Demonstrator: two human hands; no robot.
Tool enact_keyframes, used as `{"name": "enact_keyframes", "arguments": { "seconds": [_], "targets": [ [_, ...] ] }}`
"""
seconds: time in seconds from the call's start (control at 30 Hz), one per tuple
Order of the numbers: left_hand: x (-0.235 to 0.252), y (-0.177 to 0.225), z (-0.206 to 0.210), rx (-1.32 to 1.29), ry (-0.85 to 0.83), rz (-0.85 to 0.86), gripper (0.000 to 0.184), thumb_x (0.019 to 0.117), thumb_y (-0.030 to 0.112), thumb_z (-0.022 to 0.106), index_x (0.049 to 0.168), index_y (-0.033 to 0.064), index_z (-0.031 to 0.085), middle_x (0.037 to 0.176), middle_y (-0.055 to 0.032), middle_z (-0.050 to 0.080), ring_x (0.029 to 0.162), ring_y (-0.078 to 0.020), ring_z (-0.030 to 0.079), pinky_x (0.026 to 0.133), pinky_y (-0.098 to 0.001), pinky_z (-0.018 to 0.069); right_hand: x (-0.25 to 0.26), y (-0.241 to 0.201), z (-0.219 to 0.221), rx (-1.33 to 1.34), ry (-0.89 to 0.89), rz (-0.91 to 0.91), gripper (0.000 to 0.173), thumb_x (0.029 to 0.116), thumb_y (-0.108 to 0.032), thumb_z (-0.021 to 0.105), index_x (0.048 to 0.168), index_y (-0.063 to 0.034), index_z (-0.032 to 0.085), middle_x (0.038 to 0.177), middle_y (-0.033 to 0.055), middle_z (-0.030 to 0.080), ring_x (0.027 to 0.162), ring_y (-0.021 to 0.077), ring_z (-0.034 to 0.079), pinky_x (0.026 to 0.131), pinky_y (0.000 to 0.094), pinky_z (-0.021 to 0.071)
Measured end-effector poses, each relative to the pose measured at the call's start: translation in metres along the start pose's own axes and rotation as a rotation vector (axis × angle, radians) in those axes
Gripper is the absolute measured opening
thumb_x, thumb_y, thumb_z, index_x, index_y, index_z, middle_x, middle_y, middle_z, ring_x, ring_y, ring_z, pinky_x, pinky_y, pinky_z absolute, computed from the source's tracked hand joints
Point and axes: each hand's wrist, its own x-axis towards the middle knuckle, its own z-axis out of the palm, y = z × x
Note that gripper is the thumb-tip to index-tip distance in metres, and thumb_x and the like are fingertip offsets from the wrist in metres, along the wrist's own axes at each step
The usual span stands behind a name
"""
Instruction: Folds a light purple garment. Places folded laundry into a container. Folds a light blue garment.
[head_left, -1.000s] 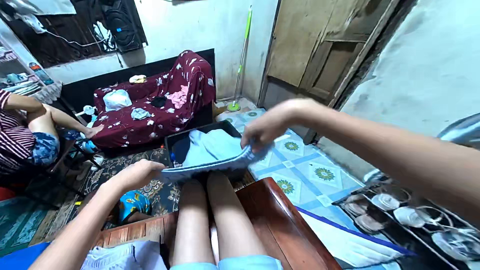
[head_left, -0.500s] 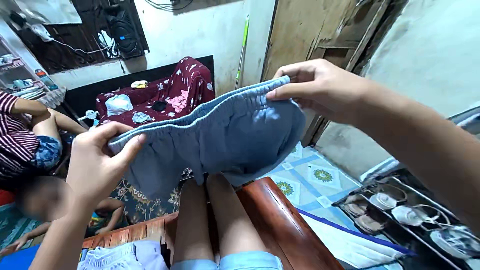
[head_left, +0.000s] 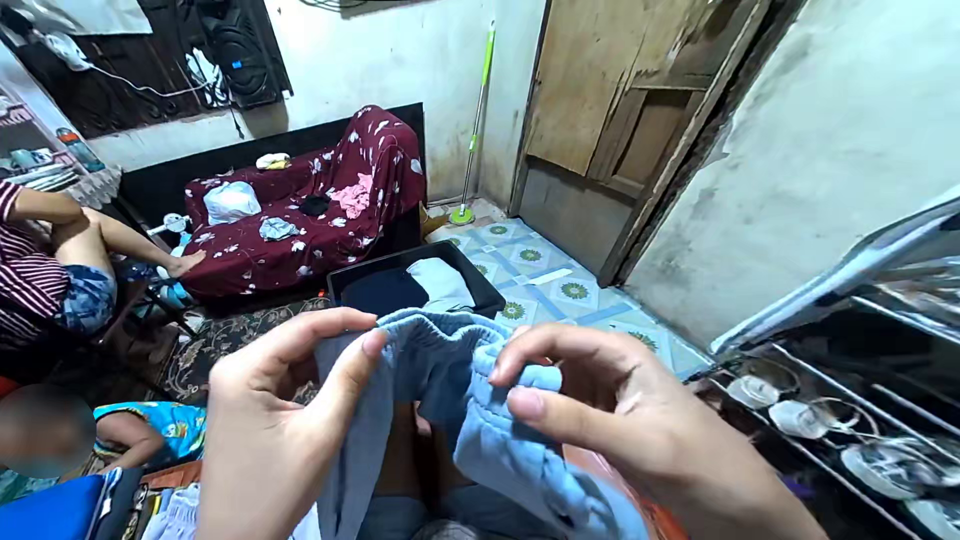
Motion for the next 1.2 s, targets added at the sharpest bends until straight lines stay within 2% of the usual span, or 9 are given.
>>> {"name": "enact_keyframes", "arguments": {
  "seconds": [0.13,0.27,0.37,0.47,0.6,0.73,0.83,0.97,1.2],
  "targets": [
    [-0.006,0.004,0.009,0.073,-0.115,0.070,0.022,0.1031,0.022,0.059,0.118,0.0131,0.073,0.094,0.0098,0.072,0.074,0.0021,0.064,0.064,-0.0144,0.0554,0.001,0.004,0.013,0.144,-0.089,0.020,0.023,0.0995,-0.021,0.065,0.119,-0.0107,0.070,0.099,0.0030,0.071,0.077,0.0089,0.071,0.067,0.0245,0.0637],
    [-0.009,-0.003,0.014,0.105,-0.206,0.205,0.027,0.1050,0.015,0.053,0.126,0.0070,0.068,0.104,0.0049,0.069,0.087,0.0018,0.063,0.076,-0.0148,0.0544,-0.003,0.014,0.018,0.134,-0.113,0.019,0.032,0.0960,-0.014,0.067,0.127,-0.0121,0.070,0.113,0.0014,0.071,0.088,0.0103,0.072,0.072,0.0257,0.0643],
    [-0.013,-0.006,0.016,0.107,-0.180,0.216,0.027,0.1038,0.014,0.057,0.128,0.0054,0.064,0.111,0.0028,0.070,0.092,0.0007,0.066,0.079,-0.0156,0.0569,-0.003,0.020,0.023,0.008,-0.053,-0.047,0.024,0.0962,-0.016,0.071,0.119,-0.0100,0.073,0.101,0.0020,0.071,0.080,0.0108,0.072,0.066,0.0244,0.0646],
    [-0.016,-0.004,0.022,0.091,-0.100,0.216,0.020,0.0990,0.014,0.066,0.117,0.0045,0.066,0.103,0.0031,0.071,0.088,-0.0003,0.068,0.076,-0.0162,0.0589,0.001,0.023,0.026,-0.287,0.076,-0.228,0.015,0.0945,-0.022,0.072,0.107,-0.0140,0.076,0.090,-0.0068,0.066,0.073,0.0006,0.063,0.062,0.0149,0.0563],
    [-0.023,0.007,0.035,-0.047,0.005,0.093,0.015,0.0962,0.006,0.067,0.111,0.0014,0.069,0.092,0.0009,0.072,0.077,-0.0023,0.068,0.067,-0.0182,0.0595,0.008,0.020,0.027,-0.506,0.219,-0.387,0.014,0.0883,-0.027,0.078,0.099,-0.0173,0.078,0.099,-0.0102,0.062,0.088,-0.0025,0.059,0.074,0.0118,0.0524],
    [-0.036,0.011,0.046,-0.237,0.028,-0.101,0.019,0.1038,0.010,0.057,0.115,0.0036,0.070,0.086,0.0015,0.070,0.068,-0.0022,0.063,0.059,-0.0186,0.0539,0.007,0.027,0.025,-0.601,0.273,-0.385,0.017,0.0875,-0.041,0.078,0.097,-0.0265,0.075,0.105,-0.0153,0.060,0.103,-0.0009,0.054,0.088,0.0194,0.0463],
    [-0.047,0.014,0.045,-0.336,-0.058,-0.164,0.029,0.1043,0.014,0.053,0.126,-0.0005,0.066,0.097,-0.0019,0.070,0.078,-0.0030,0.065,0.066,-0.0199,0.0562,0.003,0.034,0.022,-0.657,0.280,-0.350,0.019,0.0877,-0.040,0.077,0.095,-0.0232,0.074,0.107,-0.0122,0.059,0.104,0.0006,0.052,0.089,0.0218,0.0430],
    [-0.049,0.010,0.043,-0.276,-0.097,-0.140,0.036,0.0961,0.006,0.068,0.130,-0.0042,0.064,0.109,-0.0074,0.072,0.096,-0.0095,0.071,0.085,-0.0279,0.0623,0.004,0.040,0.021,-0.665,0.266,-0.332,0.019,0.0874,-0.038,0.076,0.095,-0.0211,0.074,0.106,-0.0113,0.057,0.102,-0.0011,0.052,0.088,0.0184,0.0436],
    [-0.046,-0.006,0.018,-0.156,-0.195,-0.075,0.040,0.0912,0.016,0.075,0.129,0.0056,0.068,0.110,0.0018,0.075,0.094,-0.0070,0.072,0.081,-0.0254,0.0643,0.012,0.039,0.027,-0.638,0.203,-0.339,0.015,0.0842,-0.038,0.080,0.087,-0.0234,0.076,0.097,-0.0122,0.060,0.100,0.0013,0.054,0.086,0.0215,0.0452]
  ]
}}
